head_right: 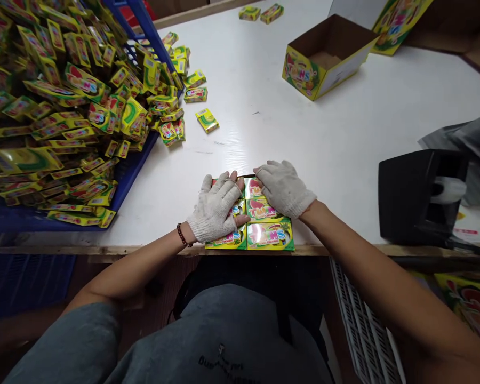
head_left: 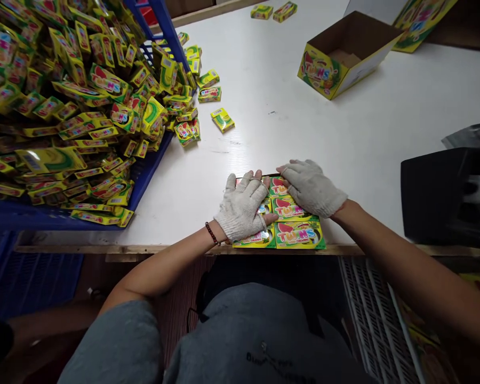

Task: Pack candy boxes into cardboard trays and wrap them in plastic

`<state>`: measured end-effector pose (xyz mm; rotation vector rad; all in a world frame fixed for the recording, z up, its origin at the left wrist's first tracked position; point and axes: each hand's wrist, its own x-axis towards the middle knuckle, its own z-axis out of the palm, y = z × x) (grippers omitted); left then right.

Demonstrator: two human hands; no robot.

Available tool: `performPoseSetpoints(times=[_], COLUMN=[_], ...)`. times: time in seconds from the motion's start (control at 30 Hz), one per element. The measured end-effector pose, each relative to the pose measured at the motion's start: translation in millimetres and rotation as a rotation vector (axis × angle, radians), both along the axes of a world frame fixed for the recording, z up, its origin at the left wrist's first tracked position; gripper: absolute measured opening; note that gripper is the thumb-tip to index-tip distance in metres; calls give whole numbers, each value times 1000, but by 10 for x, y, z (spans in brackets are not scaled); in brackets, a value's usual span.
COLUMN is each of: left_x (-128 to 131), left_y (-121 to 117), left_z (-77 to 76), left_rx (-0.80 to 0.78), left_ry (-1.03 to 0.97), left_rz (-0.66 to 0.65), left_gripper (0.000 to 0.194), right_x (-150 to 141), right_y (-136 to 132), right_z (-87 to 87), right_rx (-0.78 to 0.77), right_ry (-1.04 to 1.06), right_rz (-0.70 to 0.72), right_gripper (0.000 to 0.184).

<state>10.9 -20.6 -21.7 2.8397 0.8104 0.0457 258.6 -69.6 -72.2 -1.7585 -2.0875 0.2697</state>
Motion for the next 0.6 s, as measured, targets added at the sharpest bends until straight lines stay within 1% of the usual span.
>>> performPoseSetpoints(times=[0.07, 0.1, 0.17, 0.27, 0.33, 0.37, 0.4, 0.47, 0.53, 0.6], left_x=[65, 106, 192, 290, 325, 336, 343, 345, 335, 329], left_y=[-52, -93, -201, -360, -405, -404, -392, -351, -314, -289], left_z=[97, 143, 211, 225, 186, 162, 141, 115, 108, 106], left_rx=[30, 46, 54, 31, 47, 69, 93, 130, 153, 172], left_ry=[66, 84, 82, 65, 76, 78, 75, 55, 32, 16], left_rz=[-12, -15, -41, -97, -106, -104, -105, -117, -130, -146], left_gripper=[79, 76, 75, 79, 77, 75, 73, 70, 67, 65], right_x=[-58, -85, -128, -130, -102, -94, -98, -144, -219, -279], right_y=[-29, -27, 12, 106, 101, 58, -12, -204, -379, -441], right_z=[13, 10, -20, -99, -147, -165, -180, -210, -243, -279], right_rx=[27, 48, 85, 53, -11, -35, -37, 8, 48, 25], right_ry=[-75, -80, -13, 241, 466, 556, 617, 642, 562, 448], right_rz=[-98, -150, -225, -298, -434, -481, -494, -445, -379, -356], right_gripper=[47, 49, 54, 62, 65, 67, 71, 77, 81, 82])
